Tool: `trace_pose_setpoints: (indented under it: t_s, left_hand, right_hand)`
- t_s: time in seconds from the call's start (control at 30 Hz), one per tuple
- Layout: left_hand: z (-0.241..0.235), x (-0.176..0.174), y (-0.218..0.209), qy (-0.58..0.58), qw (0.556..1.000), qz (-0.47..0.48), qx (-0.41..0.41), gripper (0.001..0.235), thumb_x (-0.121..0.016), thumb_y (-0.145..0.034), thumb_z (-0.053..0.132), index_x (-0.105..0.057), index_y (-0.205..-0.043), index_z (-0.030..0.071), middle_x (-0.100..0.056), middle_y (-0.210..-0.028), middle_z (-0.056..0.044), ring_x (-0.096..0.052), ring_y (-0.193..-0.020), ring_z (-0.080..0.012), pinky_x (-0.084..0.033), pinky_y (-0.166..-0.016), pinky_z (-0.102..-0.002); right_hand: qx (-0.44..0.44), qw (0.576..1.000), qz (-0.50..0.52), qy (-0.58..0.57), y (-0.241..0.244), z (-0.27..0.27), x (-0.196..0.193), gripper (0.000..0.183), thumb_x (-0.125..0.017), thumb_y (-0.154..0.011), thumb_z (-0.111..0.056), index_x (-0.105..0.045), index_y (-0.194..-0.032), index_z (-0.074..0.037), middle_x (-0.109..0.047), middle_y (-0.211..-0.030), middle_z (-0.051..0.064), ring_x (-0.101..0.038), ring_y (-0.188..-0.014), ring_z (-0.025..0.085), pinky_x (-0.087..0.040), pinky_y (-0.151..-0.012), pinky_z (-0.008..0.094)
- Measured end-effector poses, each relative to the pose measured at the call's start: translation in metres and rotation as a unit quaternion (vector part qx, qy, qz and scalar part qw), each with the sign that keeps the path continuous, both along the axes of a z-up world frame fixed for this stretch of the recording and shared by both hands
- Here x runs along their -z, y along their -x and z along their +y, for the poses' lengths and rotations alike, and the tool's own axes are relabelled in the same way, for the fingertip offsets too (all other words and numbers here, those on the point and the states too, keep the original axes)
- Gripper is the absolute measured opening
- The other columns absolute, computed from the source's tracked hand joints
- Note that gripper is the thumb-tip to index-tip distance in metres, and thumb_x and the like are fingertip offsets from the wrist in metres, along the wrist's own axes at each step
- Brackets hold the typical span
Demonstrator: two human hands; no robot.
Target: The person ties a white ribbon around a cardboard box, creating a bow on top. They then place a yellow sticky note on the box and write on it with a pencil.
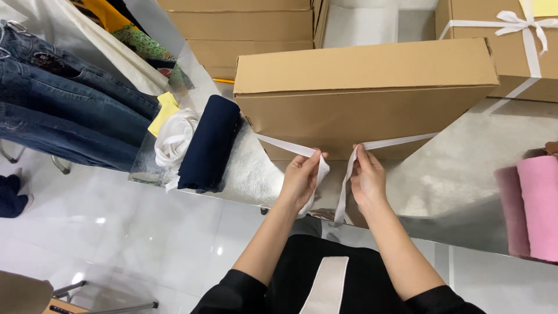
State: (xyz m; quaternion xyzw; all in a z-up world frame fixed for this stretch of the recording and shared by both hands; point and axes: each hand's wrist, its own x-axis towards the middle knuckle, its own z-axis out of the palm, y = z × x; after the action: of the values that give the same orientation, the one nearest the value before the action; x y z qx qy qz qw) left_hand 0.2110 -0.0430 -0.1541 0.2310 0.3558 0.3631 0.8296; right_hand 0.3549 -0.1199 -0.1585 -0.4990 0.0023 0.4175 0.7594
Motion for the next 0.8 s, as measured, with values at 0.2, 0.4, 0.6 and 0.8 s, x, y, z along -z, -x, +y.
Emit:
trace_pose_setpoints:
  t_s: [0.2, 0.4, 0.6, 0.8]
  left_hand:
    - [-0.010, -0.007, -0.018, -0.008, 0.997, 0.038, 0.059, 0.028, -0.080, -0.099, 0.014, -0.069, -0.121, 0.000, -0.081, -0.110, -0.013, -0.082, -0.091, -0.0161, -0.068, -0.074, -0.021]
    - [0.004, -0.013, -0.025, -0.118, 0.976, 0.157, 0.097, 0.029, -0.089, -0.092, 0.021, -0.077, -0.111, 0.004, -0.082, -0.097, -0.007, -0.077, -0.082, -0.0089, -0.065, -0.067, -0.019]
    - [0.004, -0.043, -0.028, -0.189, 0.953, 0.184, 0.152, 0.036, -0.091, -0.089, 0.028, -0.081, -0.114, 0.005, -0.081, -0.101, -0.007, -0.072, -0.091, -0.0083, -0.061, -0.079, -0.024]
    - [0.003, -0.055, -0.023, -0.187, 0.952, 0.157, 0.185, 0.035, -0.088, -0.093, 0.028, -0.080, -0.116, 0.003, -0.079, -0.103, -0.004, -0.068, -0.094, -0.0078, -0.058, -0.086, -0.025]
  right_hand:
    - [-0.072, 0.996, -0.048, 0.026, -0.014, 0.011, 0.002, 0.021, -0.081, -0.099, -0.034, -0.079, -0.111, -0.016, -0.077, -0.094, 0.001, -0.071, -0.079, 0.011, -0.058, -0.076, 0.023]
    - [-0.120, 0.984, -0.114, 0.060, -0.023, 0.002, -0.033, 0.022, -0.088, -0.094, -0.026, -0.080, -0.103, -0.007, -0.078, -0.089, 0.007, -0.074, -0.079, 0.016, -0.060, -0.077, 0.029]
    - [-0.152, 0.967, -0.194, 0.070, -0.033, 0.000, -0.039, 0.021, -0.086, -0.095, -0.027, -0.081, -0.099, -0.008, -0.073, -0.082, 0.002, -0.066, -0.072, 0.008, -0.051, -0.067, 0.020]
    - [-0.157, 0.966, -0.196, 0.056, -0.033, -0.001, -0.034, 0.019, -0.084, -0.098, -0.026, -0.079, -0.092, -0.009, -0.059, -0.067, -0.003, -0.051, -0.060, 0.004, -0.042, -0.059, 0.016]
